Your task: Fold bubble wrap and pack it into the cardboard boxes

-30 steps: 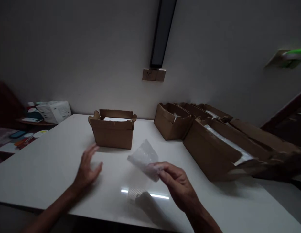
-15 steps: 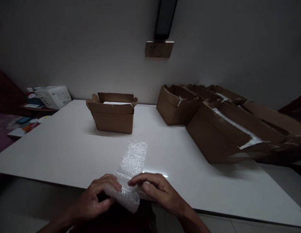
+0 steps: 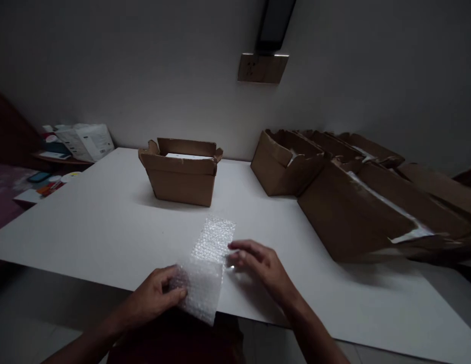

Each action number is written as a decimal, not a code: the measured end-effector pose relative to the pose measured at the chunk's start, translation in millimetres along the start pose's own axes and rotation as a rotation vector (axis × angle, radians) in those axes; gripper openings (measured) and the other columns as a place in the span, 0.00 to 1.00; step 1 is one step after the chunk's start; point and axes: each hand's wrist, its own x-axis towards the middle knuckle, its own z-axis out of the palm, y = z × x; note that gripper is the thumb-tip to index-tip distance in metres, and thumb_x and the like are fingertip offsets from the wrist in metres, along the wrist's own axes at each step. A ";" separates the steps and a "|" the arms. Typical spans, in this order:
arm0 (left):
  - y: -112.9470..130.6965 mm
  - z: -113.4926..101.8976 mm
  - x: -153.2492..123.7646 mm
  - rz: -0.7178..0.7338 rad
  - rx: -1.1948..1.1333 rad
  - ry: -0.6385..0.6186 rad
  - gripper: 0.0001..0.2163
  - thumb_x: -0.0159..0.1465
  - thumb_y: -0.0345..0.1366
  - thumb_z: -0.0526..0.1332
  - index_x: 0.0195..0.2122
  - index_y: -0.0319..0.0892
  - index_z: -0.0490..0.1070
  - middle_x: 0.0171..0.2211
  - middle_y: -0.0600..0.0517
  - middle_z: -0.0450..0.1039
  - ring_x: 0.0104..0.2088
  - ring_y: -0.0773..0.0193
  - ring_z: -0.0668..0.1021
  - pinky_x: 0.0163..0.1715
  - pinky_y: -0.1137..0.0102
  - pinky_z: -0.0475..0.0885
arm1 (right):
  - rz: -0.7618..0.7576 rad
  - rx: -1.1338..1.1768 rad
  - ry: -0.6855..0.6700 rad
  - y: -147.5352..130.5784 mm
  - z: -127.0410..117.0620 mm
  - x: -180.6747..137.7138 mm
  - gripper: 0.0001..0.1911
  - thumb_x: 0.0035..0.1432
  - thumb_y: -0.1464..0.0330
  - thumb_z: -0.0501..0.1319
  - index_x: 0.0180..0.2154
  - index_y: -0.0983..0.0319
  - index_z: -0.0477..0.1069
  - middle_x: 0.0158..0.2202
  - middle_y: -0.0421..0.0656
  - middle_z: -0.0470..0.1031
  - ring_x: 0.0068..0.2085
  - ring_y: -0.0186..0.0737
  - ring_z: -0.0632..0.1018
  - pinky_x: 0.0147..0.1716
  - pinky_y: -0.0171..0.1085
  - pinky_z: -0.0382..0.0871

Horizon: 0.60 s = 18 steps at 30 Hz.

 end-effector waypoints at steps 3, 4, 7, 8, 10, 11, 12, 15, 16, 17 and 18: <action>0.7 4.3 9.8 0.010 -0.012 0.074 0.14 0.59 0.33 0.58 0.46 0.42 0.74 0.37 0.50 0.78 0.36 0.60 0.78 0.36 0.69 0.72 | -0.200 -0.207 0.031 8.0 19.1 -38.5 0.13 0.65 0.60 0.60 0.49 0.53 0.76 0.49 0.46 0.79 0.48 0.48 0.80 0.46 0.49 0.77; -1.6 6.7 12.7 0.018 0.028 0.112 0.18 0.59 0.33 0.59 0.51 0.42 0.72 0.41 0.48 0.79 0.39 0.58 0.79 0.39 0.67 0.74 | -0.296 -0.283 0.060 12.8 27.9 -48.7 0.14 0.64 0.63 0.60 0.51 0.52 0.74 0.52 0.46 0.78 0.52 0.49 0.78 0.48 0.49 0.76; -13.7 15.1 19.6 0.060 0.208 0.237 0.27 0.58 0.35 0.61 0.61 0.42 0.67 0.48 0.43 0.78 0.47 0.52 0.78 0.49 0.59 0.74 | -0.536 -0.494 0.141 28.0 54.0 -67.5 0.24 0.60 0.69 0.63 0.57 0.48 0.68 0.58 0.47 0.73 0.56 0.53 0.75 0.49 0.53 0.73; -18.1 17.6 21.1 0.079 0.254 0.265 0.28 0.58 0.35 0.61 0.62 0.42 0.65 0.50 0.42 0.77 0.48 0.52 0.78 0.50 0.58 0.73 | -0.583 -0.554 0.157 32.2 61.3 -69.8 0.28 0.58 0.69 0.65 0.59 0.48 0.66 0.59 0.48 0.71 0.56 0.55 0.74 0.49 0.54 0.73; -25.2 21.3 22.9 0.116 0.324 0.290 0.30 0.60 0.35 0.61 0.64 0.43 0.62 0.51 0.42 0.76 0.48 0.51 0.78 0.51 0.55 0.73 | -0.623 -0.647 0.147 37.9 72.6 -70.1 0.33 0.56 0.68 0.66 0.62 0.49 0.63 0.60 0.50 0.70 0.56 0.58 0.73 0.48 0.57 0.71; -27.7 22.2 22.9 0.131 0.358 0.303 0.30 0.60 0.35 0.61 0.65 0.43 0.60 0.50 0.42 0.76 0.47 0.52 0.77 0.50 0.54 0.73 | -0.622 -0.679 0.120 39.3 76.4 -68.8 0.33 0.56 0.67 0.66 0.62 0.50 0.62 0.60 0.50 0.70 0.55 0.58 0.73 0.48 0.57 0.71; -29.4 22.2 22.2 0.146 0.390 0.319 0.30 0.61 0.34 0.60 0.66 0.43 0.59 0.49 0.42 0.76 0.46 0.52 0.77 0.50 0.54 0.73 | -0.609 -0.705 0.086 40.0 79.1 -67.0 0.32 0.57 0.67 0.66 0.62 0.51 0.63 0.60 0.50 0.71 0.55 0.59 0.73 0.48 0.58 0.70; -31.6 17.0 14.5 0.229 0.457 0.376 0.30 0.63 0.35 0.60 0.66 0.43 0.56 0.50 0.41 0.74 0.49 0.51 0.76 0.51 0.51 0.72 | -0.555 -0.746 0.043 38.9 82.9 -62.1 0.25 0.61 0.69 0.62 0.59 0.53 0.66 0.58 0.49 0.74 0.55 0.56 0.74 0.50 0.56 0.70; -32.0 13.8 10.4 0.284 0.471 0.378 0.30 0.63 0.36 0.60 0.66 0.43 0.56 0.53 0.40 0.71 0.53 0.50 0.75 0.53 0.51 0.71 | -0.545 -0.746 0.052 38.0 83.5 -61.1 0.23 0.62 0.70 0.61 0.58 0.53 0.68 0.57 0.48 0.75 0.55 0.55 0.75 0.50 0.55 0.70; -32.6 10.4 6.0 0.348 0.483 0.358 0.30 0.64 0.36 0.61 0.66 0.44 0.55 0.57 0.39 0.68 0.57 0.48 0.72 0.55 0.50 0.70 | -0.543 -0.739 0.067 37.0 83.9 -60.3 0.22 0.63 0.71 0.60 0.57 0.53 0.69 0.56 0.47 0.76 0.54 0.54 0.75 0.50 0.55 0.70; -33.5 7.0 1.6 0.410 0.497 0.320 0.30 0.64 0.36 0.61 0.66 0.46 0.54 0.60 0.40 0.65 0.60 0.47 0.69 0.57 0.50 0.68 | -0.547 -0.726 0.084 36.0 84.4 -59.6 0.21 0.63 0.71 0.59 0.57 0.53 0.69 0.55 0.47 0.77 0.54 0.53 0.76 0.50 0.54 0.70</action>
